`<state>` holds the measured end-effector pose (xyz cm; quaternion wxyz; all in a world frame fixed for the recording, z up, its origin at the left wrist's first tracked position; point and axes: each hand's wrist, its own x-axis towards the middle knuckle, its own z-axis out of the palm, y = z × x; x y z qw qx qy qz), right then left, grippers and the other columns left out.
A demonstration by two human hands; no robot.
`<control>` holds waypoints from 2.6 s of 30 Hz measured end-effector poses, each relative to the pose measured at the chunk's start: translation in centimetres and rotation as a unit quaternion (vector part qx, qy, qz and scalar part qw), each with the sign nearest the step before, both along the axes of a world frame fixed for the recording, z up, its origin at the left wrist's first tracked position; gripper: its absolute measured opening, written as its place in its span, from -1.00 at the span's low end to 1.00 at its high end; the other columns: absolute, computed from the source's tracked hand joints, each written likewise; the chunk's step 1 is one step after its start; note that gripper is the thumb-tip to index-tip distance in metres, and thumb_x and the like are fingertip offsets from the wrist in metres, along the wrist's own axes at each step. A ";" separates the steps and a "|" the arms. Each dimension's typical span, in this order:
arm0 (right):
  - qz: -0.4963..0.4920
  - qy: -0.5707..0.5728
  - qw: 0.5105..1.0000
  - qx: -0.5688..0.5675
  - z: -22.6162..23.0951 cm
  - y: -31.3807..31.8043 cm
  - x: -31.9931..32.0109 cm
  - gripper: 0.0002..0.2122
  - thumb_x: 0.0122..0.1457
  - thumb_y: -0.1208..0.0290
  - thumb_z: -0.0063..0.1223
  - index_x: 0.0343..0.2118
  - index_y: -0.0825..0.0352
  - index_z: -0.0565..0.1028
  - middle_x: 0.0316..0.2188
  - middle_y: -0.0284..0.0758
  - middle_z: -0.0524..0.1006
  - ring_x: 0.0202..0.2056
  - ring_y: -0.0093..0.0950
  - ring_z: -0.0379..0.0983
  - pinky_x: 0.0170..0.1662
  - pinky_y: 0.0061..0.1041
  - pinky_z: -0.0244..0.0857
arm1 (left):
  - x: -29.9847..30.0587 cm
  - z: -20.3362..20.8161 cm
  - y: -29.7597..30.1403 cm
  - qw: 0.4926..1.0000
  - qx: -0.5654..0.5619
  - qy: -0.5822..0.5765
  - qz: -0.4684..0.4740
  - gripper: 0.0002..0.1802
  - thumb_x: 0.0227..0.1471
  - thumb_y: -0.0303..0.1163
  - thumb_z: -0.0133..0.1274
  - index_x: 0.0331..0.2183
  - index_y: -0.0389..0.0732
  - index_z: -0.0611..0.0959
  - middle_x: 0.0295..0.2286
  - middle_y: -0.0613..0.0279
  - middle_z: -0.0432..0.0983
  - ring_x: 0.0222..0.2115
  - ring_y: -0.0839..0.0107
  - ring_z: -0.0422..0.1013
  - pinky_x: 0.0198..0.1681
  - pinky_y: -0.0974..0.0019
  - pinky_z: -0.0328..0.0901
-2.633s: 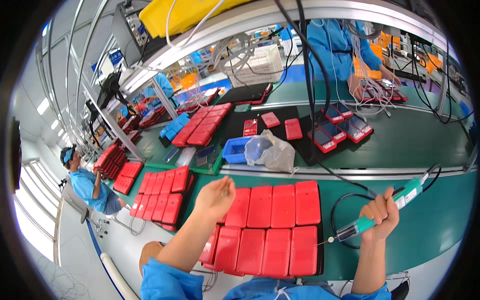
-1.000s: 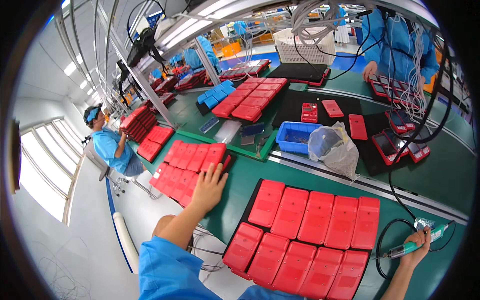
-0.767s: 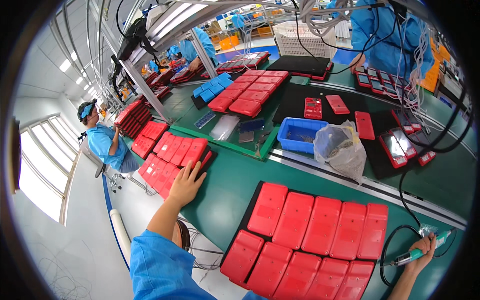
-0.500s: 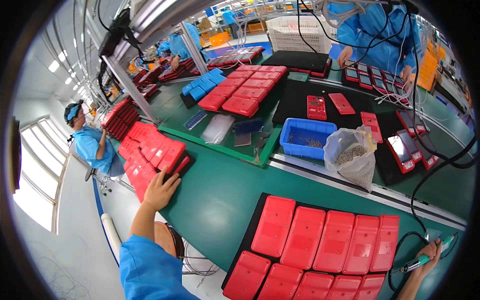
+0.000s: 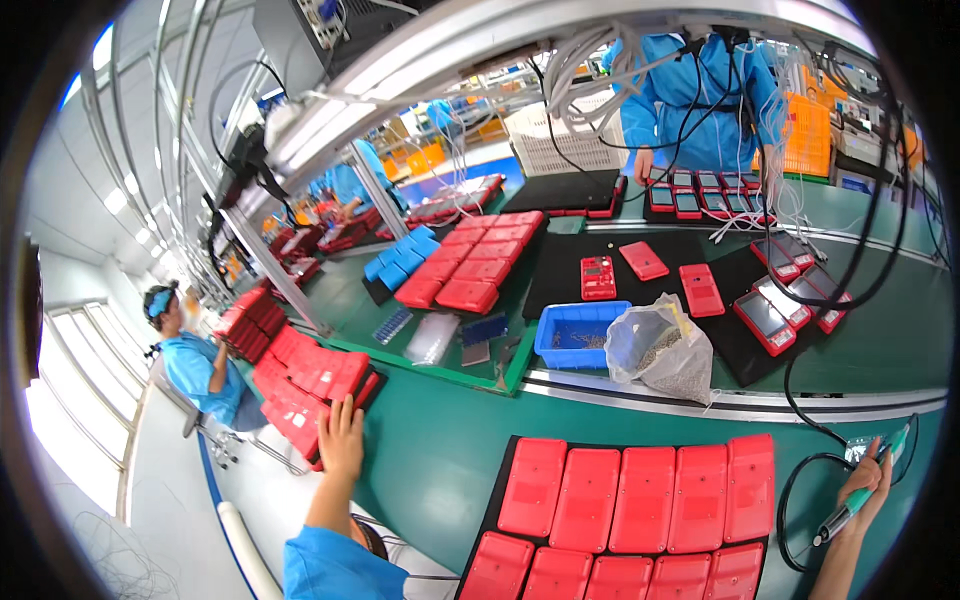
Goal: Assembling red plastic electronic devices using an electric screwdriver and components on an assembly line.
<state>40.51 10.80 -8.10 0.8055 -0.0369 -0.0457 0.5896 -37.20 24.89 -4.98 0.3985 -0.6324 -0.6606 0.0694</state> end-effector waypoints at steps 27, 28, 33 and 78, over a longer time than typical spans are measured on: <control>0.258 -0.481 0.784 -0.296 6.0 -9.3 -10.1 -0.77 -0.20 0.62 0.09 -0.44 0.58 0.36 -0.70 -0.21 0.38 -0.78 -0.42 0.35 -0.71 -0.45 0.30 | 25.5 3.1 -16.7 0.267 -0.236 -0.925 -0.129 -0.27 -0.15 -0.52 0.10 0.04 -0.32 0.13 -0.10 0.14 0.26 -0.09 0.39 0.24 -0.02 0.33 0.16; 0.259 -0.481 0.785 -0.292 6.0 -9.4 -9.8 -0.77 -0.20 0.62 0.09 -0.44 0.58 0.36 -0.70 -0.21 0.38 -0.78 -0.42 0.35 -0.71 -0.45 0.30 | 26.1 3.1 -16.8 0.269 -0.233 -0.925 -0.130 -0.27 -0.15 -0.52 0.10 0.04 -0.32 0.13 -0.10 0.14 0.26 -0.09 0.39 0.24 -0.02 0.33 0.16; 0.182 -0.446 0.812 -0.330 6.0 -11.6 -6.6 -0.82 -0.28 0.61 0.06 -0.55 0.56 0.36 -0.78 -0.19 0.37 -0.85 -0.42 0.30 -0.81 -0.49 0.26 | 30.2 3.0 -17.0 0.272 -0.284 -0.905 -0.165 -0.25 -0.14 -0.47 0.10 0.06 -0.32 0.10 -0.04 0.13 0.18 -0.04 0.40 0.17 0.04 0.33 0.07; 0.420 -0.198 0.850 -0.250 8.2 0.7 -35.0 -0.67 -0.04 0.54 0.01 -0.17 0.31 0.28 -0.35 -0.26 0.39 -0.65 -0.54 0.32 -0.36 -0.42 0.32 | -0.9 0.5 -6.5 0.376 0.076 -0.922 -0.060 -0.62 -0.18 -0.62 0.04 -0.19 -0.35 0.47 -0.36 0.16 0.47 -0.35 0.40 0.40 -0.27 0.38 0.32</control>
